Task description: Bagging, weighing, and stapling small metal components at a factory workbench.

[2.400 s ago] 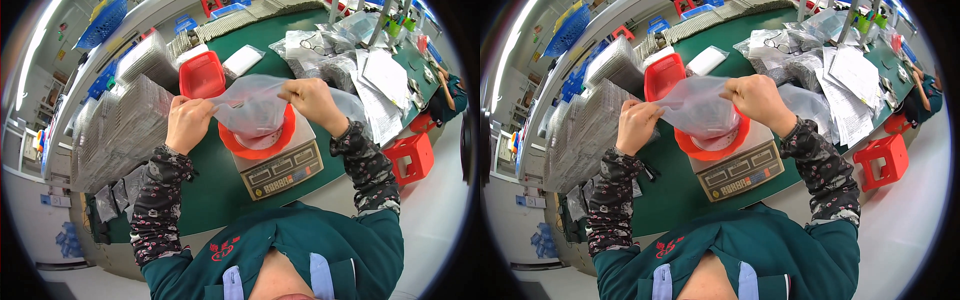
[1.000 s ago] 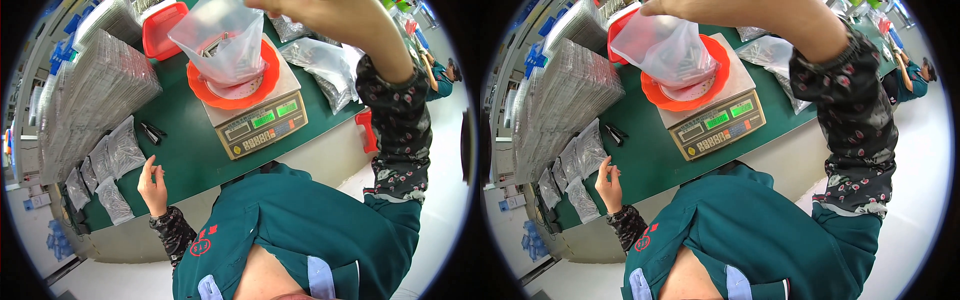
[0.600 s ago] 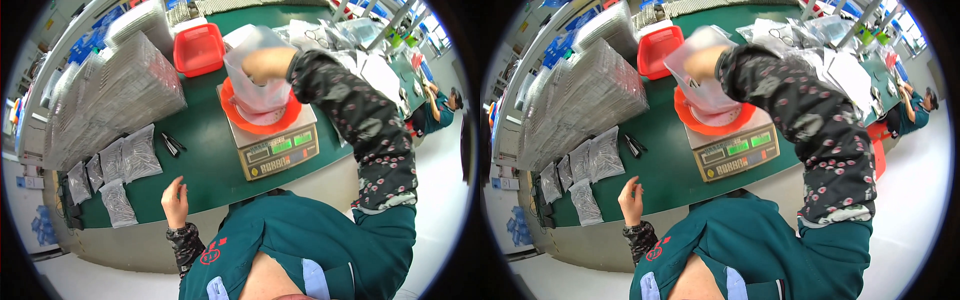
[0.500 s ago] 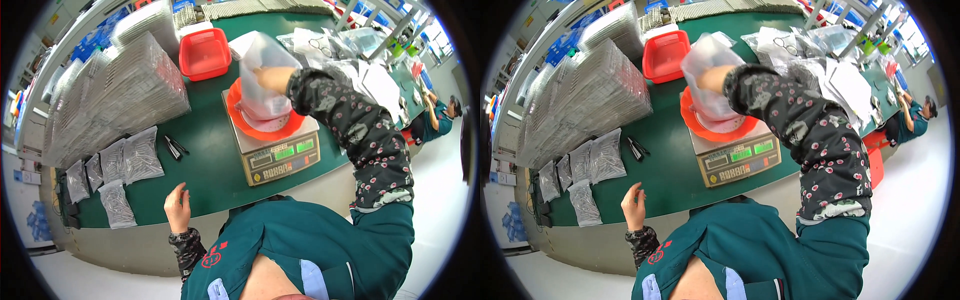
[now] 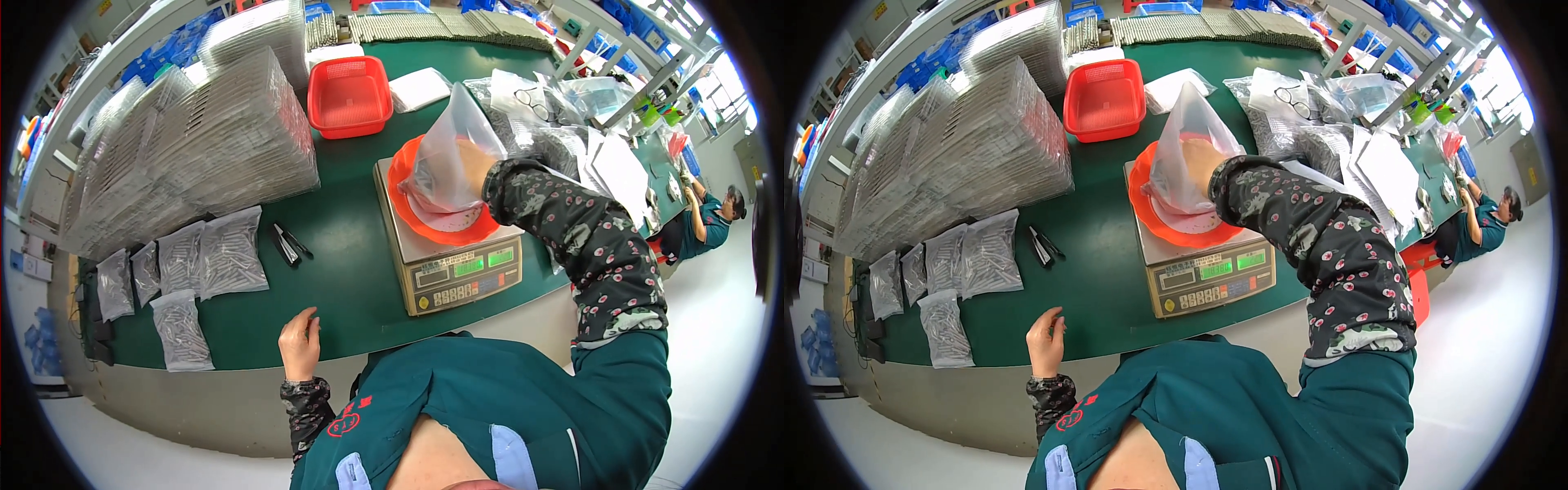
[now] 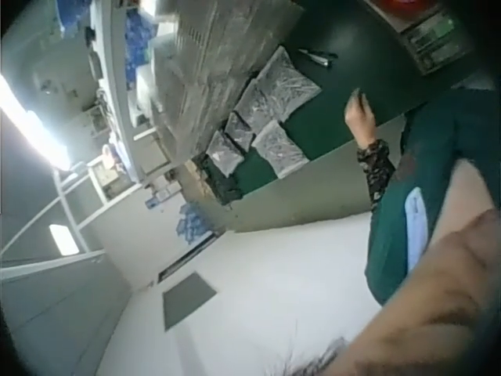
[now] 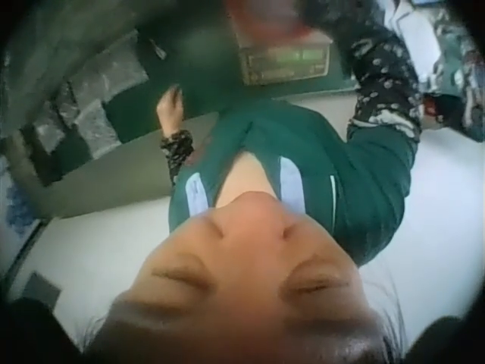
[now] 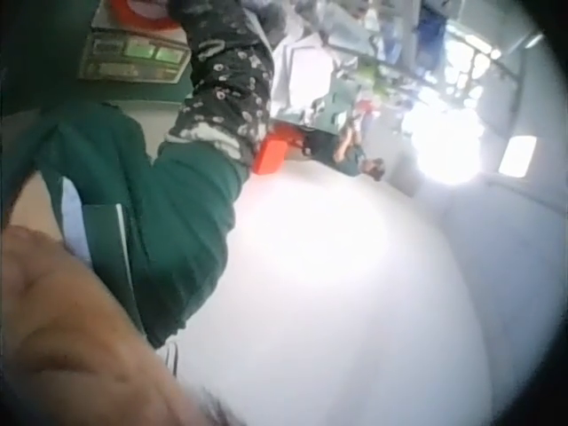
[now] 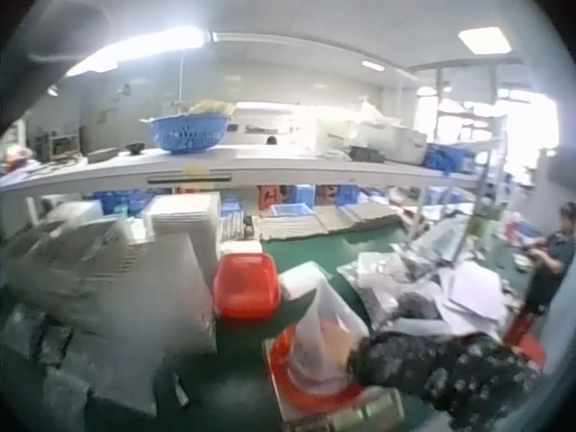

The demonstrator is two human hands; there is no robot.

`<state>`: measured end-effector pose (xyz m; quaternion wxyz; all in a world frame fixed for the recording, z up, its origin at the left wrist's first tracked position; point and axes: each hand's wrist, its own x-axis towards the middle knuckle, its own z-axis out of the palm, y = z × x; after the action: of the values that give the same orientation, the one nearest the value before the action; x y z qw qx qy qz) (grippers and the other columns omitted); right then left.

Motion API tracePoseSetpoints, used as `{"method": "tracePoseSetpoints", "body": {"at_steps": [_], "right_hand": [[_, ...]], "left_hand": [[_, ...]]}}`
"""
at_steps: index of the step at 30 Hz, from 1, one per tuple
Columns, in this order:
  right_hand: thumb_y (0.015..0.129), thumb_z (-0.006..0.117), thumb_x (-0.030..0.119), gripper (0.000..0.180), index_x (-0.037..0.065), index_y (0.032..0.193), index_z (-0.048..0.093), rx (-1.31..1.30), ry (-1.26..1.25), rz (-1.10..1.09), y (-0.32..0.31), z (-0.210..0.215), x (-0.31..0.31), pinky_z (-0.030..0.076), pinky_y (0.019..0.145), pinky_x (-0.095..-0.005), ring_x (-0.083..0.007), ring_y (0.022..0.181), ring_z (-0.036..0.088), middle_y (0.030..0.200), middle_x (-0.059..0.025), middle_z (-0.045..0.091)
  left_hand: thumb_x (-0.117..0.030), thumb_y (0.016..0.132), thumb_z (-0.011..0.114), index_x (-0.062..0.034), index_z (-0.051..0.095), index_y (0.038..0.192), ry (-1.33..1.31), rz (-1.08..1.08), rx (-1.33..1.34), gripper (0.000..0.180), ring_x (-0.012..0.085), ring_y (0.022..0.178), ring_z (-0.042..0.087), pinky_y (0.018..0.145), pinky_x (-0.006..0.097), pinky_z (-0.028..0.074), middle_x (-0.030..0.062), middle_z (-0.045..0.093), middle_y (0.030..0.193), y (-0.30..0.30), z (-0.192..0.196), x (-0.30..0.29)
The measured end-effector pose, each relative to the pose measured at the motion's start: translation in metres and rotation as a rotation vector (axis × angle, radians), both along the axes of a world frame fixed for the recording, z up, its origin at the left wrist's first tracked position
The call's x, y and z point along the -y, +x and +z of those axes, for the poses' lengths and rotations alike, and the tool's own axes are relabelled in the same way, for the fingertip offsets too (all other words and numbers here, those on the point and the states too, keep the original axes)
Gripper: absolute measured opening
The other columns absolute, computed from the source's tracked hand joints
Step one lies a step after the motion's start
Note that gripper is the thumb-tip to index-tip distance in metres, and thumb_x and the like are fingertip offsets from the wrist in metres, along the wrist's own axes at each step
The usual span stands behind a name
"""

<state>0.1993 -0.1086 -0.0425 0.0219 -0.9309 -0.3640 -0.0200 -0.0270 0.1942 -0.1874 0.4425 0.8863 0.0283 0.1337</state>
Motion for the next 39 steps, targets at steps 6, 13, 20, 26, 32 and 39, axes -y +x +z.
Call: {"method": "tracePoseSetpoints", "body": {"at_steps": [6, 13, 20, 26, 32, 39], "right_hand": [[0.073, 0.052, 0.020, 0.019, 0.003, 0.078, 0.060, 0.021, 0.019, 0.115, -0.012, 0.018, -0.001, 0.045, 0.067, -0.0394, -0.0343, 0.075, 0.056, 0.077, -0.0190, 0.059], [0.073, 0.053, 0.016, 0.020, 0.002, 0.088, 0.057, 0.283, 0.056, 0.002, -0.022, 0.036, 0.007, 0.046, 0.068, -0.0395, -0.0339, 0.073, 0.057, 0.075, -0.0179, 0.059], [0.071, 0.058, 0.014, 0.034, 0.005, 0.102, 0.048, -0.018, 0.134, -0.263, -0.001, 0.063, 0.012, 0.045, 0.070, -0.0430, -0.0374, 0.080, 0.056, 0.084, -0.0221, 0.058], [0.079, 0.053, 0.009, 0.019, 0.005, 0.097, 0.047, -0.048, 0.584, -0.245, -0.018, 0.084, 0.016, 0.043, 0.038, -0.0270, -0.0146, 0.051, 0.057, 0.072, -0.0107, 0.057], [0.083, 0.053, 0.011, 0.014, 0.000, 0.091, 0.053, -0.540, 1.128, -0.274, -0.038, 0.130, 0.059, 0.039, 0.035, -0.0205, -0.0084, 0.047, 0.051, 0.074, -0.0061, 0.057], [0.079, 0.049, 0.008, 0.012, -0.001, 0.086, 0.049, -0.527, 1.149, -0.703, -0.081, 0.090, 0.187, 0.039, 0.035, -0.0242, -0.0119, 0.046, 0.047, 0.073, -0.0086, 0.053]], "left_hand": [[-0.005, 0.078, 0.054, -0.0030, 0.059, 0.090, 0.013, -0.058, -0.056, 0.013, 0.0234, 0.062, 0.057, 0.059, 0.033, 0.044, 0.0087, 0.059, 0.070, 0.000, -0.001, -0.002], [-0.005, 0.080, 0.052, -0.0034, 0.058, 0.090, 0.040, -0.099, -0.090, 0.013, 0.0230, 0.063, 0.057, 0.060, 0.033, 0.044, 0.0080, 0.058, 0.068, 0.003, -0.004, -0.002], [-0.006, 0.080, 0.051, -0.0036, 0.058, 0.090, 0.054, -0.162, -0.143, 0.012, 0.0232, 0.062, 0.056, 0.060, 0.033, 0.044, 0.0080, 0.057, 0.068, 0.014, -0.002, 0.006], [-0.007, 0.081, 0.051, -0.0036, 0.057, 0.091, 0.079, -0.207, -0.115, 0.012, 0.0232, 0.062, 0.056, 0.059, 0.033, 0.044, 0.0081, 0.057, 0.068, 0.024, 0.000, 0.021], [-0.004, 0.080, 0.051, -0.0018, 0.058, 0.091, 0.035, -0.185, -0.116, 0.013, 0.0220, 0.061, 0.057, 0.057, 0.032, 0.045, 0.0104, 0.058, 0.070, 0.030, 0.003, 0.051], [-0.003, 0.079, 0.053, -0.0005, 0.058, 0.092, 0.086, -0.263, -0.122, 0.014, 0.0217, 0.061, 0.057, 0.057, 0.031, 0.045, 0.0116, 0.058, 0.072, 0.032, 0.013, 0.091]]}}
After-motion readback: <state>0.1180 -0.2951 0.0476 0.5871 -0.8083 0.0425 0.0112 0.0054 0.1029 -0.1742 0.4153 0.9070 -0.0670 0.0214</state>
